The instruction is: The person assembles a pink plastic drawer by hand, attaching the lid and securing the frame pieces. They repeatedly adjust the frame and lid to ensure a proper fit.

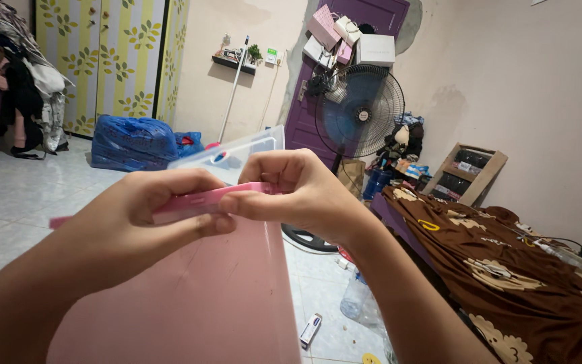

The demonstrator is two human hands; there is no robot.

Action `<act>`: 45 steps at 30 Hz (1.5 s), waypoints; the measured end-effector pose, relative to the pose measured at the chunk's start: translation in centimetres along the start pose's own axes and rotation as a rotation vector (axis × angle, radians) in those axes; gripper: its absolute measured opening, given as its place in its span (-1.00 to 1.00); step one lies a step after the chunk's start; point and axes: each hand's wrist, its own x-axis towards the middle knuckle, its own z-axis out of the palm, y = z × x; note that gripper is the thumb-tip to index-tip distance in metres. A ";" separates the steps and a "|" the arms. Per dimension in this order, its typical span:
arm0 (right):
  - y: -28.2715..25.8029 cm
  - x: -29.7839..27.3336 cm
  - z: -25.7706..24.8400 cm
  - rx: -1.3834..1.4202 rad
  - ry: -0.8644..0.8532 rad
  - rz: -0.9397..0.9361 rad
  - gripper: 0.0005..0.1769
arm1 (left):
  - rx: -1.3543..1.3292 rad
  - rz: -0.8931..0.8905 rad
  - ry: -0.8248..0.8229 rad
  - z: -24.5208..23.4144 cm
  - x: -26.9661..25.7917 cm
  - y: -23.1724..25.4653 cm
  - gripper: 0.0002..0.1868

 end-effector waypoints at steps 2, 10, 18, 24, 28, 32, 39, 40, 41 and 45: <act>0.3 -0.5 0.2 -0.018 0.051 -0.020 -0.79 | 0.066 0.016 0.009 0.0 0.1 0.5 -0.73; 1.8 -1.1 -0.1 0.075 0.091 -0.083 -0.72 | -0.018 0.005 0.025 0.7 0.2 0.5 -0.75; 5.2 -1.4 2.1 -0.537 0.056 -0.115 -0.71 | 0.234 -0.045 0.057 1.0 0.7 -2.1 -0.64; 9.8 -1.9 4.5 -0.630 -0.014 0.061 -0.73 | 0.511 0.095 -0.055 2.5 1.4 -7.5 -0.73; 14.4 -2.4 7.6 -0.650 0.007 -0.028 -0.75 | 0.528 0.099 -0.094 4.4 -0.5 -13.0 -0.75; 19.6 -3.4 10.5 -0.716 0.042 -0.078 -0.75 | 0.557 0.223 -0.021 6.5 -2.1 -18.5 -0.83; 25.7 -7.5 14.9 -0.621 0.048 -0.062 -0.69 | 0.541 0.214 0.017 11.8 -6.4 -24.6 -0.90; 26.3 -8.2 15.7 -0.590 0.049 -0.032 -0.70 | 0.492 0.125 -0.047 12.5 -7.4 -25.1 -0.88; 26.8 -8.6 16.5 -0.558 0.049 -0.010 -0.71 | 0.449 0.036 -0.107 12.9 -8.4 -25.5 -0.87; 28.2 -10.7 18.7 -0.472 0.079 0.222 -0.76 | 0.395 0.026 -0.136 14.0 -11.0 -26.3 -0.84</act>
